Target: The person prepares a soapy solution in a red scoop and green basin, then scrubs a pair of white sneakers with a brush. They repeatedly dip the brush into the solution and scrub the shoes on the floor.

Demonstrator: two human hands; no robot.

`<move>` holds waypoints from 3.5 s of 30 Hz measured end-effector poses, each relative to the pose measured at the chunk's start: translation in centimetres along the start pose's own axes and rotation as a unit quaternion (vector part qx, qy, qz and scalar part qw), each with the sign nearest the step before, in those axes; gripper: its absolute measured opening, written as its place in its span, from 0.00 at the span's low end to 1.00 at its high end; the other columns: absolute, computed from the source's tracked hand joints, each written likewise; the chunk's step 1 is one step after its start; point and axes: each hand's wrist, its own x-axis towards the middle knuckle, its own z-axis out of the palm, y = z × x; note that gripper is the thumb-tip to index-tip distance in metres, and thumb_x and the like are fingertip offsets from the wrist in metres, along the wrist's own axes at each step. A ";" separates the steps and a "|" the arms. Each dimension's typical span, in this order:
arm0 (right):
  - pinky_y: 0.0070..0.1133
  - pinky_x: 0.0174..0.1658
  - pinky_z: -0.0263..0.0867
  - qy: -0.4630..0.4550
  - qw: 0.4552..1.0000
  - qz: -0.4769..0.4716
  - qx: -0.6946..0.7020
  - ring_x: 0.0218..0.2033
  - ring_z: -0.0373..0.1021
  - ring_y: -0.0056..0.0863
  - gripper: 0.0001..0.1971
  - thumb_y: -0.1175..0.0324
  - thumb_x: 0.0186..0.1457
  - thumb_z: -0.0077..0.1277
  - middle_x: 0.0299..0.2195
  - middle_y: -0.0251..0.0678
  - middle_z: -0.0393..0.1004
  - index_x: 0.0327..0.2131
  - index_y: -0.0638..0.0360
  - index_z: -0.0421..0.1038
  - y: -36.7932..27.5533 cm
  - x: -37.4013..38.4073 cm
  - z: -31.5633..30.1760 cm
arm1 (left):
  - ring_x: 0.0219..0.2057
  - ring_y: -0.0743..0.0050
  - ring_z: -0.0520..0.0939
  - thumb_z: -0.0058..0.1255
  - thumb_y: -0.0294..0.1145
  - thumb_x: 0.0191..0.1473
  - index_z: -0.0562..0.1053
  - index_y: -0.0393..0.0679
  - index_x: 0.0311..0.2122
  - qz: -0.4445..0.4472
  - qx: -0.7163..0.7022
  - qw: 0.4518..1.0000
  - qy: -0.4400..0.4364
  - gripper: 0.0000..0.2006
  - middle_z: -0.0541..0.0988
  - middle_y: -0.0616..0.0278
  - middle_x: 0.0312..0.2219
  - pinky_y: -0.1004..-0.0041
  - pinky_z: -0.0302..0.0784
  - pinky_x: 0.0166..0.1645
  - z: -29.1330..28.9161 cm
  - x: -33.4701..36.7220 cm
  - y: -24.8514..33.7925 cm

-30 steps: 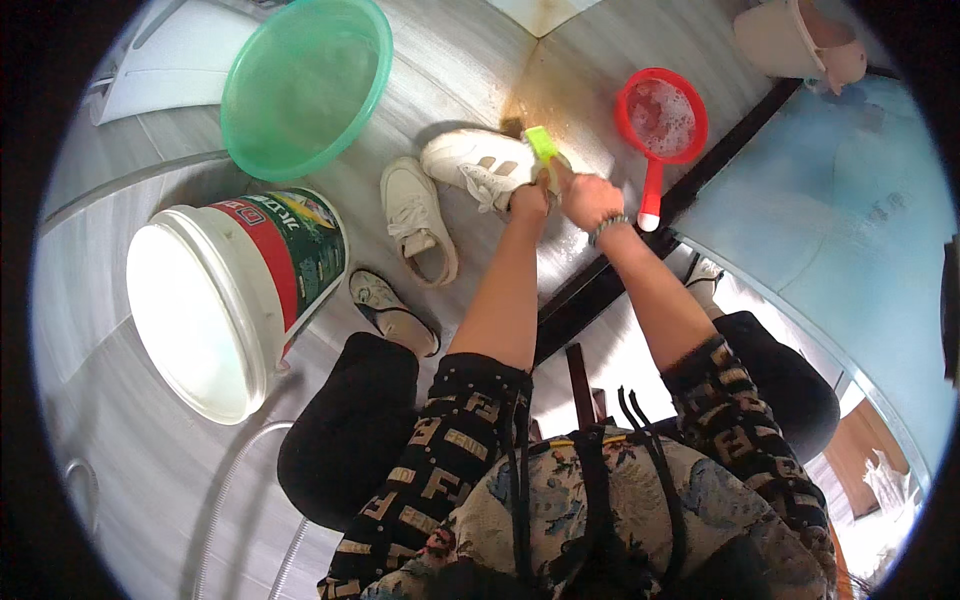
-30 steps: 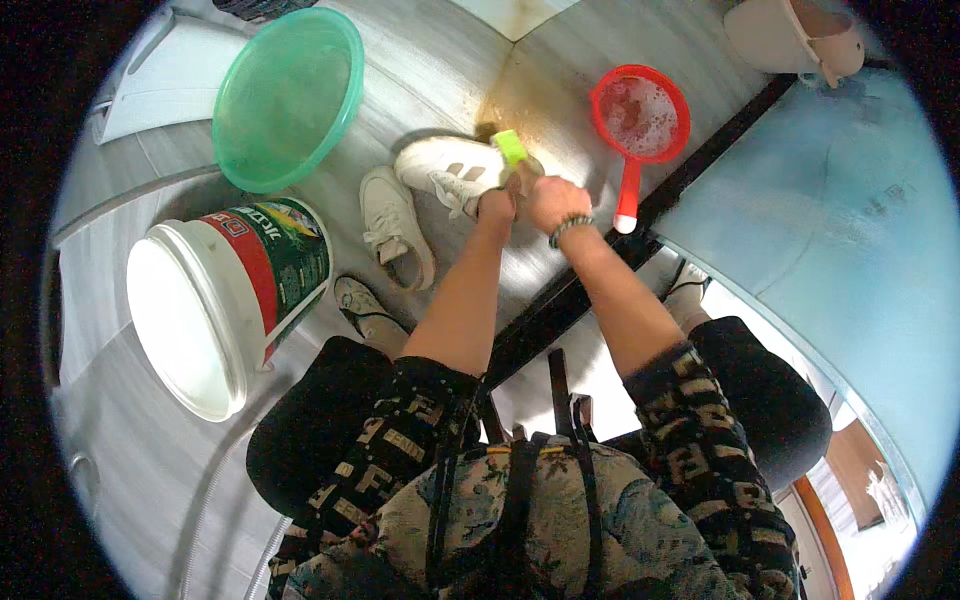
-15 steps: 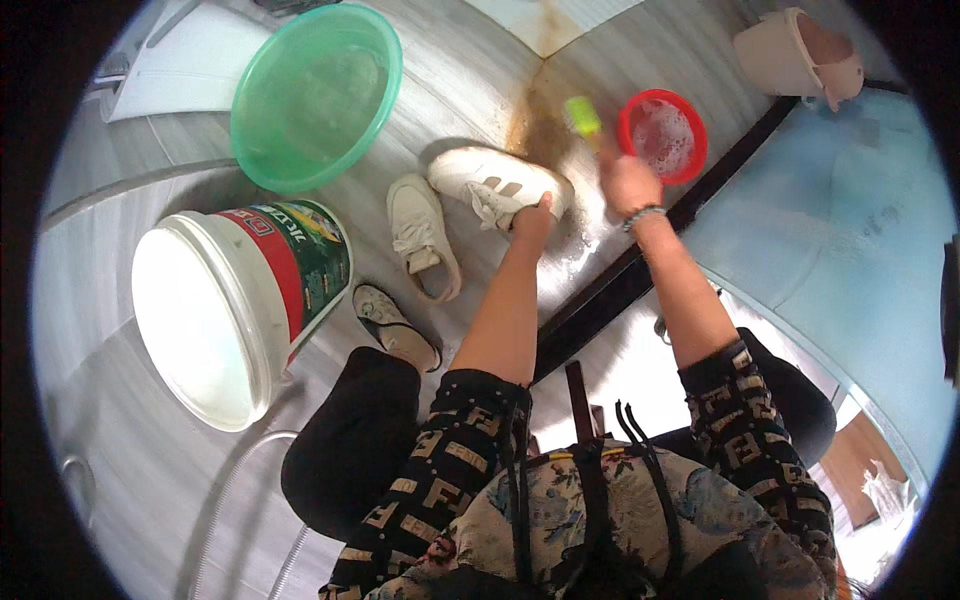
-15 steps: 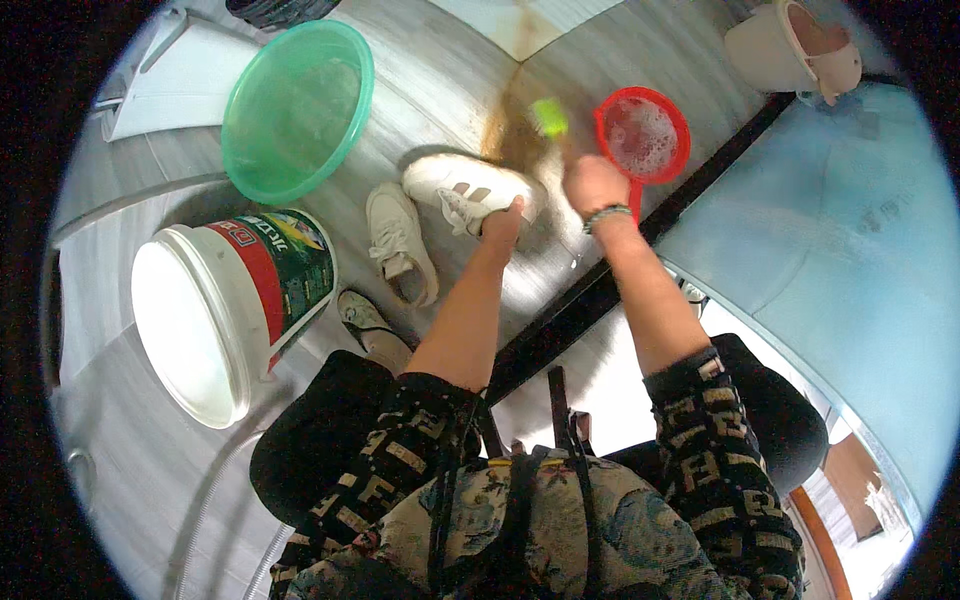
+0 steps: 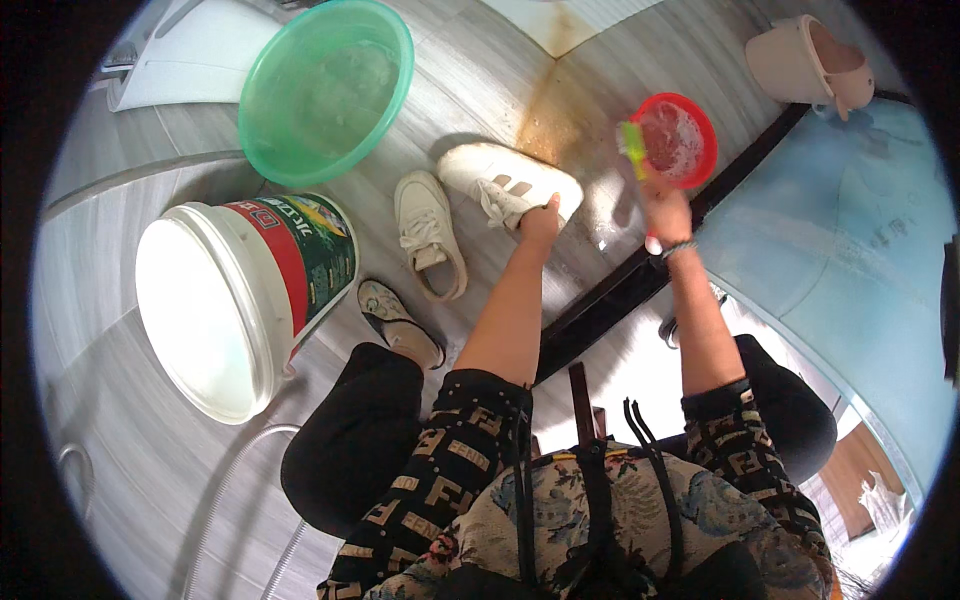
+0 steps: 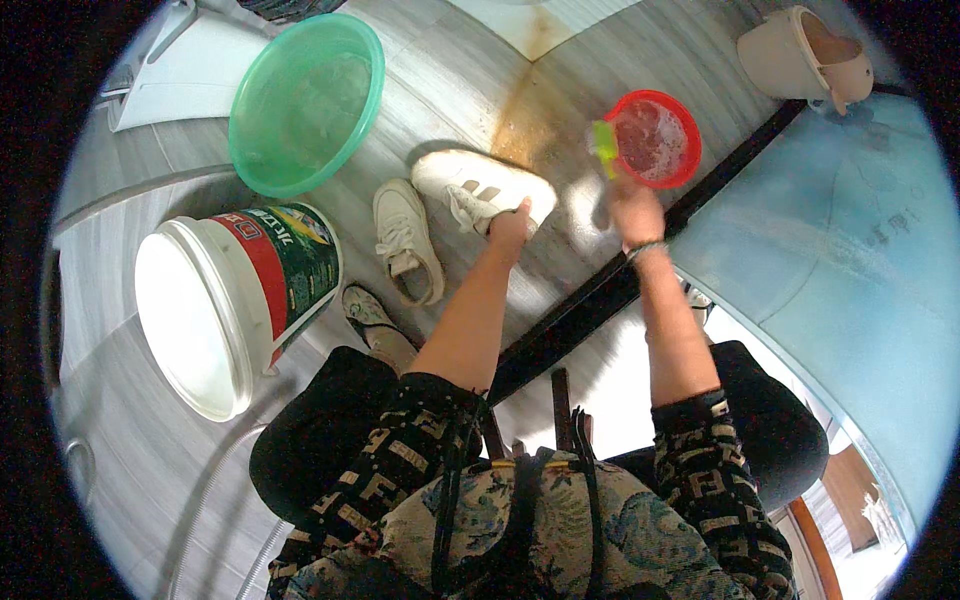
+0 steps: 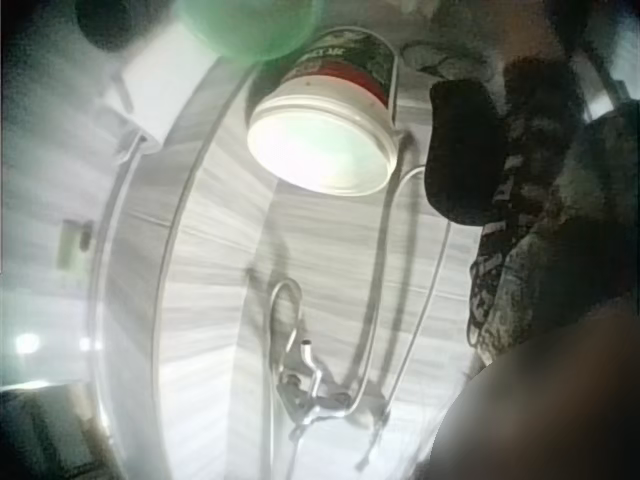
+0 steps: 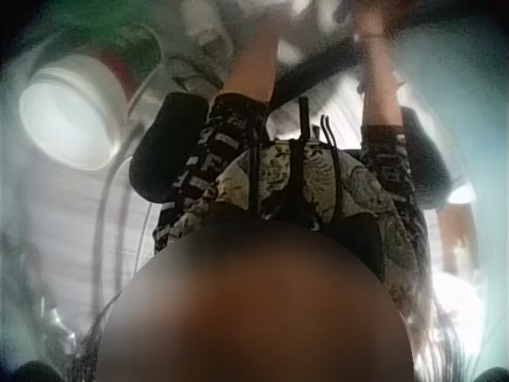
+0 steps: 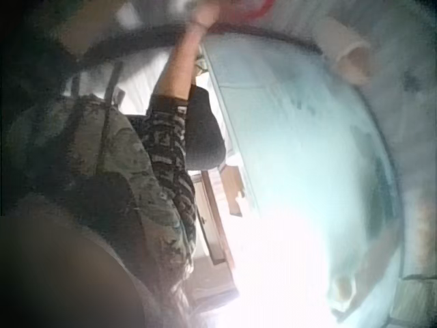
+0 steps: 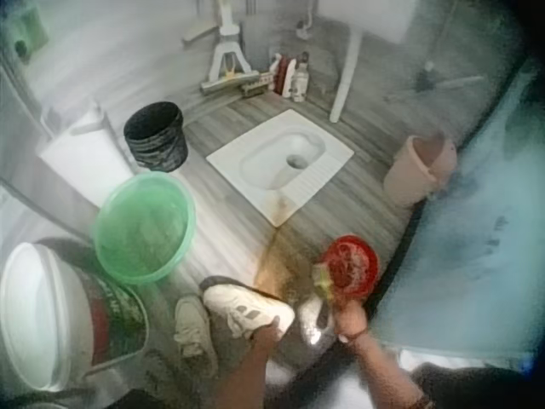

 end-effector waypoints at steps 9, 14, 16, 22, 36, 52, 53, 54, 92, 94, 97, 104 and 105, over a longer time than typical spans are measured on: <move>0.33 0.36 0.63 -0.192 0.974 0.006 -0.123 0.33 0.67 0.42 0.19 0.62 0.49 0.36 0.32 0.46 0.69 0.47 0.32 0.60 -8.6 -1.4 2.8 | 0.43 0.55 0.68 0.37 0.49 0.50 0.64 0.29 0.42 0.078 0.222 0.970 -0.059 0.27 0.68 0.45 0.41 0.68 0.59 0.48 -0.1 0.9 -0.9; 0.33 0.33 0.64 -0.163 0.974 -0.051 -0.148 0.30 0.68 0.41 0.18 0.60 0.49 0.36 0.28 0.44 0.70 0.46 0.31 0.61 -8.4 -0.5 2.0 | 0.44 0.59 0.69 0.33 0.47 0.53 0.61 0.34 0.47 0.102 0.385 0.911 -0.109 0.25 0.71 0.49 0.38 0.72 0.60 0.48 -1.4 0.5 1.2; 0.34 0.32 0.64 -0.172 0.974 -0.098 -0.109 0.28 0.68 0.42 0.18 0.59 0.48 0.37 0.26 0.45 0.70 0.46 0.31 0.60 -11.9 -3.2 2.7 | 0.44 0.61 0.67 0.34 0.43 0.53 0.58 0.37 0.50 0.159 0.369 0.912 -0.078 0.23 0.68 0.52 0.41 0.73 0.61 0.48 -2.0 1.8 -3.0; 0.33 0.34 0.64 -0.170 0.962 -0.051 -0.206 0.32 0.68 0.39 0.19 0.64 0.47 0.36 0.30 0.43 0.71 0.45 0.36 0.62 -8.2 3.4 3.5 | 0.51 0.61 0.60 0.41 0.39 0.50 0.57 0.35 0.50 0.079 0.161 0.983 -0.044 0.24 0.60 0.52 0.50 0.70 0.55 0.52 1.7 3.6 -1.6; 0.36 0.38 0.62 -0.080 0.981 0.045 -0.172 0.34 0.67 0.42 0.18 0.59 0.49 0.34 0.33 0.44 0.70 0.43 0.49 0.63 -6.8 3.1 -1.2 | 0.44 0.57 0.67 0.39 0.53 0.48 0.64 0.27 0.42 0.019 0.173 0.983 -0.050 0.31 0.68 0.47 0.42 0.71 0.58 0.49 -1.9 1.0 -1.1; 0.35 0.28 0.64 -0.045 0.993 -0.047 -0.097 0.24 0.68 0.45 0.17 0.58 0.48 0.38 0.21 0.47 0.70 0.45 0.33 0.62 -5.5 -2.4 0.8 | 0.46 0.57 0.63 0.35 0.50 0.50 0.63 0.30 0.44 0.096 0.127 0.986 -0.042 0.29 0.64 0.46 0.44 0.68 0.55 0.49 0.3 3.0 -1.3; 0.35 0.28 0.64 -0.076 0.988 -0.046 -0.130 0.24 0.68 0.43 0.18 0.59 0.48 0.38 0.20 0.46 0.70 0.46 0.32 0.60 -6.6 -2.8 1.1 | 0.41 0.61 0.67 0.36 0.49 0.50 0.63 0.32 0.43 0.105 0.178 0.978 -0.036 0.26 0.67 0.51 0.40 0.69 0.60 0.44 0.7 3.7 -1.2; 0.34 0.28 0.63 -0.089 0.989 -0.054 -0.101 0.24 0.68 0.42 0.18 0.63 0.47 0.41 0.20 0.46 0.69 0.45 0.34 0.62 -8.2 -3.0 1.5 | 0.37 0.64 0.69 0.37 0.47 0.50 0.63 0.35 0.43 0.090 0.091 0.991 -0.038 0.24 0.69 0.54 0.37 0.70 0.63 0.40 0.8 4.2 -1.6; 0.36 0.29 0.63 -0.135 0.981 0.064 -0.123 0.25 0.67 0.45 0.19 0.60 0.50 0.36 0.22 0.46 0.70 0.48 0.31 0.56 -3.2 -7.8 4.4 | 0.20 0.72 0.65 0.45 0.49 0.46 0.69 0.35 0.28 -0.051 -0.073 0.995 -0.033 0.21 0.69 0.61 0.20 0.70 0.62 0.28 -0.3 0.4 2.0; 0.36 0.29 0.64 -0.160 0.976 0.092 -0.111 0.25 0.68 0.44 0.19 0.60 0.50 0.36 0.22 0.47 0.70 0.48 0.32 0.57 0.2 -8.6 4.4 | 0.22 0.71 0.67 0.46 0.48 0.46 0.69 0.33 0.31 -0.110 -0.020 0.994 -0.013 0.22 0.70 0.60 0.23 0.71 0.63 0.30 0.2 1.4 1.6; 0.35 0.26 0.63 -0.106 0.992 0.039 -0.054 0.22 0.67 0.44 0.19 0.62 0.50 0.37 0.20 0.47 0.69 0.48 0.33 0.58 -4.1 -9.0 5.7 | 0.27 0.69 0.69 0.45 0.47 0.47 0.68 0.31 0.34 0.127 -0.070 0.985 0.097 0.23 0.72 0.58 0.27 0.70 0.64 0.34 -1.4 3.6 -3.1; 0.35 0.28 0.63 -0.136 0.983 0.082 -0.096 0.23 0.68 0.43 0.18 0.62 0.49 0.39 0.20 0.46 0.69 0.46 0.33 0.61 0.7 -9.6 5.4 | 0.37 0.68 0.69 0.45 0.45 0.48 0.65 0.31 0.41 -0.031 -0.091 0.994 -0.047 0.24 0.69 0.57 0.40 0.71 0.63 0.42 -0.1 0.0 1.9; 0.36 0.28 0.63 -0.103 0.990 0.067 -0.071 0.23 0.68 0.44 0.18 0.62 0.49 0.40 0.20 0.47 0.69 0.46 0.34 0.61 0.5 -9.3 5.0 | 0.38 0.68 0.69 0.45 0.44 0.48 0.64 0.32 0.43 -0.016 -0.088 0.995 -0.042 0.24 0.68 0.57 0.41 0.71 0.63 0.43 -0.1 0.4 2.4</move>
